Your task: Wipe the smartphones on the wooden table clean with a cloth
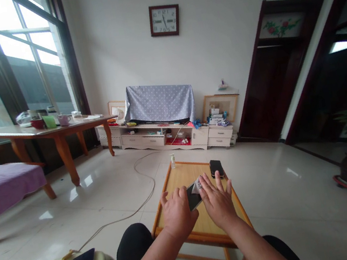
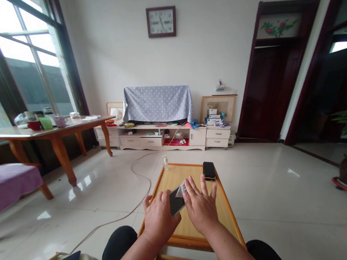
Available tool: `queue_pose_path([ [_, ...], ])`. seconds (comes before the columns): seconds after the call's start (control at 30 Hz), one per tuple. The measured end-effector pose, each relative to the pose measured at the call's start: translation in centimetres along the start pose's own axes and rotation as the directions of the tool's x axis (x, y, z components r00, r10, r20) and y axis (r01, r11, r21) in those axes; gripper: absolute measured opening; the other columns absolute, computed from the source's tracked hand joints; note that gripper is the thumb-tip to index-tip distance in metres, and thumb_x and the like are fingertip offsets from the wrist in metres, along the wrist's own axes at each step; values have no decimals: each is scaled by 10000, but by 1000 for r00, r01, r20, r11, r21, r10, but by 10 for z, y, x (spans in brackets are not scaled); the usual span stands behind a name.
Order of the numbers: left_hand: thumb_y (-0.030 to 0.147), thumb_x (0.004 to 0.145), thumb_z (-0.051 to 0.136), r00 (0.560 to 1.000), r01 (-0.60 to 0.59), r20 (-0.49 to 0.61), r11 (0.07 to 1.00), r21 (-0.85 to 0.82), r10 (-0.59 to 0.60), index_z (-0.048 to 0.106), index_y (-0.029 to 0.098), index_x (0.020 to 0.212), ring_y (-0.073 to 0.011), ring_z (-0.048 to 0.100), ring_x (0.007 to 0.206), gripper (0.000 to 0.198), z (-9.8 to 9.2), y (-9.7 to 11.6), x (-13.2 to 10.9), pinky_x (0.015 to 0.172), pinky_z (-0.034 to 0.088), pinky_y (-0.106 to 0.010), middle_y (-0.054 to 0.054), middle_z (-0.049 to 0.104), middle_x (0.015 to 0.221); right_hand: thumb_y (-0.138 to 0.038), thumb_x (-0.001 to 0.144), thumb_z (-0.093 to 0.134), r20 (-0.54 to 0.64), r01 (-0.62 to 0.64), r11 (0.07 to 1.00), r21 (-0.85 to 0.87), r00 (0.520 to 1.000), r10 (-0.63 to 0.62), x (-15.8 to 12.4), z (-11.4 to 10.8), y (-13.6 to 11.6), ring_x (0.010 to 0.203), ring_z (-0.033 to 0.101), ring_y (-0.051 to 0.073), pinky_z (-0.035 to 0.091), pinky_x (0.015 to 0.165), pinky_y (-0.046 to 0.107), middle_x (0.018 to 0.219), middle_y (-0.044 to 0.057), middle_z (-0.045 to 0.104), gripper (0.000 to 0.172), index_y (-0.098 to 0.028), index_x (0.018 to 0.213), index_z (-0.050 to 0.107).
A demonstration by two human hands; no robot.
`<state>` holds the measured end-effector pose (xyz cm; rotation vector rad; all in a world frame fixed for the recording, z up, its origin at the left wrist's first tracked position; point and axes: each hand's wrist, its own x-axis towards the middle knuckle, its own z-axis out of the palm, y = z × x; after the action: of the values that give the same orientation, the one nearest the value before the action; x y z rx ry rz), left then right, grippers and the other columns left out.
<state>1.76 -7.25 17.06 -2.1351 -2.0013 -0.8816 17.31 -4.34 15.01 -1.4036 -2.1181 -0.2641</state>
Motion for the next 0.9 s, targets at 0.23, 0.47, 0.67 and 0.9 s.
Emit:
queue_pose_path([
  [0.23,284,733,641,998,58,21,998,-18,-58,501,249,1209,-269,617,1098,497,0,-5,5,1110,246,-491,-77,677,1116,-395,1044,327,20,96,994,57,995,-97,-10,0,0,1519,112,336,58,1148,729,1556,-6,394,480,-373,1523,347],
  [0.47,326,744,645,998,61,-4,996,-67,-62,505,254,1196,-263,618,1080,479,0,-2,6,1096,260,-480,-67,681,1099,-370,1032,376,-32,98,988,123,995,-95,-11,2,1,1509,180,319,25,1169,685,1546,24,416,468,-329,1496,421],
  [0.67,239,659,660,1000,-1,-13,990,-139,-1,520,269,1164,-247,632,1026,525,-4,4,6,1075,297,-457,-34,679,1053,-452,968,513,-130,-166,771,615,943,306,7,2,17,1396,437,312,161,1183,622,1350,63,638,357,-290,1230,693],
  [0.9,299,644,758,991,-74,74,918,-390,111,558,300,1169,-238,633,994,562,-7,3,2,1067,320,-435,1,696,1043,-380,762,778,436,-353,-257,900,761,481,25,-1,34,1130,660,266,551,931,355,1162,102,733,394,-162,1089,738],
])
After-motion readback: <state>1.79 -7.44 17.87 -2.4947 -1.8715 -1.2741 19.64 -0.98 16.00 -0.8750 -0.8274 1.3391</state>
